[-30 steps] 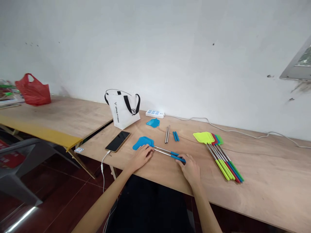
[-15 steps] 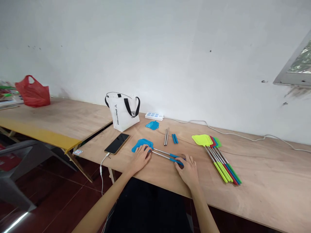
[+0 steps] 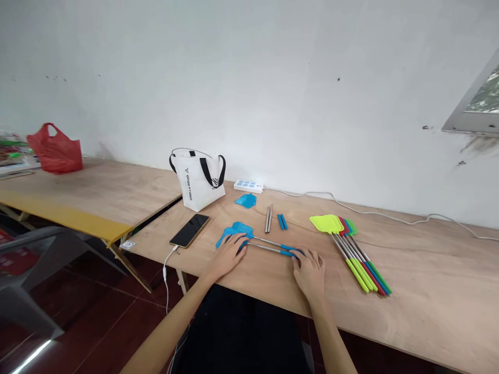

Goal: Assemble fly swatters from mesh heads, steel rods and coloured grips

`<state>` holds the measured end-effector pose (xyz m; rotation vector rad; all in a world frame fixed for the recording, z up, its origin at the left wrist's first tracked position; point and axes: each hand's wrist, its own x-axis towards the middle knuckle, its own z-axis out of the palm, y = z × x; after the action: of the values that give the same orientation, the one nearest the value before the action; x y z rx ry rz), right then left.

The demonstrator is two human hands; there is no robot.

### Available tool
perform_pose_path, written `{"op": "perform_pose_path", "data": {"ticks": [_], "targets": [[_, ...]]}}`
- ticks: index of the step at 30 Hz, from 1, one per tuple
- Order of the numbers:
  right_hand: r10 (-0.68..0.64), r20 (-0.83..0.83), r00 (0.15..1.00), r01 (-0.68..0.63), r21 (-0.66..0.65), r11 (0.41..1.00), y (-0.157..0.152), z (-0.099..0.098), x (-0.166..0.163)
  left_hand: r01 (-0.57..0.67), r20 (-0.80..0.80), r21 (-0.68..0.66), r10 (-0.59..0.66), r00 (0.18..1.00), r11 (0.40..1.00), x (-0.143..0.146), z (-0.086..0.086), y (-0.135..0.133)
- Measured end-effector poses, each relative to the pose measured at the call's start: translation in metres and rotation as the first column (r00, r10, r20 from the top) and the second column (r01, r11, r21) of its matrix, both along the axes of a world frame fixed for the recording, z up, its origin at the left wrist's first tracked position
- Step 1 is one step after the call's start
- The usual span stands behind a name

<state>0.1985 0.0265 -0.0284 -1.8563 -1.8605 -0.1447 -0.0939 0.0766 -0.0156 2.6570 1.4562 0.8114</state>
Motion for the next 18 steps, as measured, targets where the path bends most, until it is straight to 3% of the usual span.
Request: {"op": "perform_pose_path", "data": {"ticks": [5, 7, 12, 18], "targets": [[0.006, 0.021, 1.0, -0.005, -0.006, 1.0, 0.0, -0.003, 0.001, -0.287, 0.044, -0.02, 0.288, 0.957, 0.958, 0.0, -0.006, 0.004], [0.008, 0.041, 0.999, -0.008, -0.003, 1.0, 0.0, -0.004, 0.001, -0.347, 0.062, -0.042, 0.349, 0.935, 0.937, -0.001, -0.01, 0.006], [0.023, 0.048, 0.999, -0.023, 0.0, 1.0, 0.0, -0.007, 0.0, -0.227, 0.088, -0.056, 0.231, 0.969, 0.972, -0.003, -0.019, 0.009], [0.009, 0.061, 0.998, -0.009, -0.003, 1.0, 0.0, -0.008, 0.0, -0.152, 0.068, -0.051, 0.155, 0.986, 0.987, -0.003, -0.015, 0.008]]}}
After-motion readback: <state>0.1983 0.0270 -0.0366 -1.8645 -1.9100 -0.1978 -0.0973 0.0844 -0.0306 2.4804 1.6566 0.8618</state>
